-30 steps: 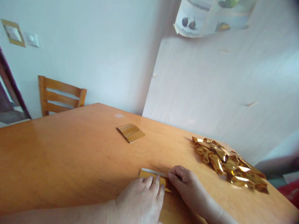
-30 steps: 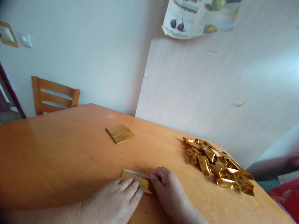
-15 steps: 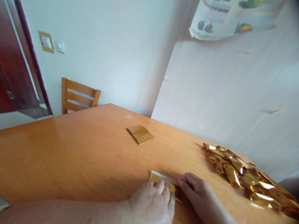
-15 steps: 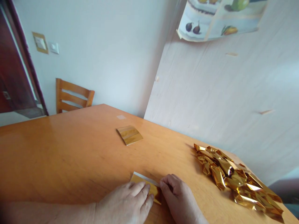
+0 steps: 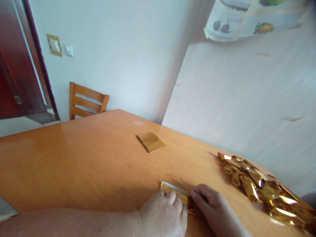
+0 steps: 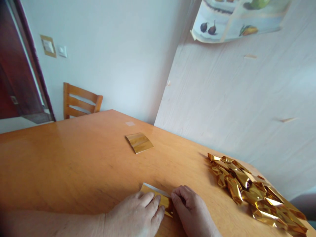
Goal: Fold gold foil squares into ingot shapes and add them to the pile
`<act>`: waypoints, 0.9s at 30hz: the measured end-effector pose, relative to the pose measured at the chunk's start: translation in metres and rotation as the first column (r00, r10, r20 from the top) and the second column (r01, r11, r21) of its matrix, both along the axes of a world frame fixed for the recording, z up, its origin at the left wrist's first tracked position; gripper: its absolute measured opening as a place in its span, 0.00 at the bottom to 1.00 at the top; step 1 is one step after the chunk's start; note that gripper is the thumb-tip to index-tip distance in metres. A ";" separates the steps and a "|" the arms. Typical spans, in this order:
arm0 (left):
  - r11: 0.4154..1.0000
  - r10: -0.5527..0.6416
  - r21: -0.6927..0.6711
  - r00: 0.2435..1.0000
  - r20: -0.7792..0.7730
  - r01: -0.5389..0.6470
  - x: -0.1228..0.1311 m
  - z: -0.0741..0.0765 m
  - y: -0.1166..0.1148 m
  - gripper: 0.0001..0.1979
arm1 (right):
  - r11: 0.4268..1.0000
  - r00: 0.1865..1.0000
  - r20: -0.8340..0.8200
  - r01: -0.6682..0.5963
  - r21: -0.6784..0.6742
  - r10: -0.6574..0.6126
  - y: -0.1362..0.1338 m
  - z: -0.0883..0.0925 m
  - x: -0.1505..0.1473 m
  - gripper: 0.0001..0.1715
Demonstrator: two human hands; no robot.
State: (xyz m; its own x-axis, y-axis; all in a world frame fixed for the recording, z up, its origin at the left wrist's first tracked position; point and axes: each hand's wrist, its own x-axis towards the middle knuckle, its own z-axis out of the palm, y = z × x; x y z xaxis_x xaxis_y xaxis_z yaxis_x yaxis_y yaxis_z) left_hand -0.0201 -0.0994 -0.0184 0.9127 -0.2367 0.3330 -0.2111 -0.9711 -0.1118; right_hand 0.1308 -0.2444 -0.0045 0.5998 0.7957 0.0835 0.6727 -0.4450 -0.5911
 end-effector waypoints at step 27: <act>0.991 0.023 -0.120 0.967 -0.253 -0.055 -0.020 0.055 0.000 0.24 | 0.938 0.954 0.154 -0.207 -0.277 0.256 -0.014 0.054 -0.041 0.12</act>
State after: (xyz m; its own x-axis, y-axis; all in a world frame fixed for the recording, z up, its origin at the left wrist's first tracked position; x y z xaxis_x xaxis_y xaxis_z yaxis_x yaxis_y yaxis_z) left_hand -0.0397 -0.0998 0.0365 0.9783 -0.1705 0.1175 -0.1786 -0.9820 0.0622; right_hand 0.0898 -0.2582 0.0493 0.3900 0.9195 -0.0486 0.8613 -0.3829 -0.3341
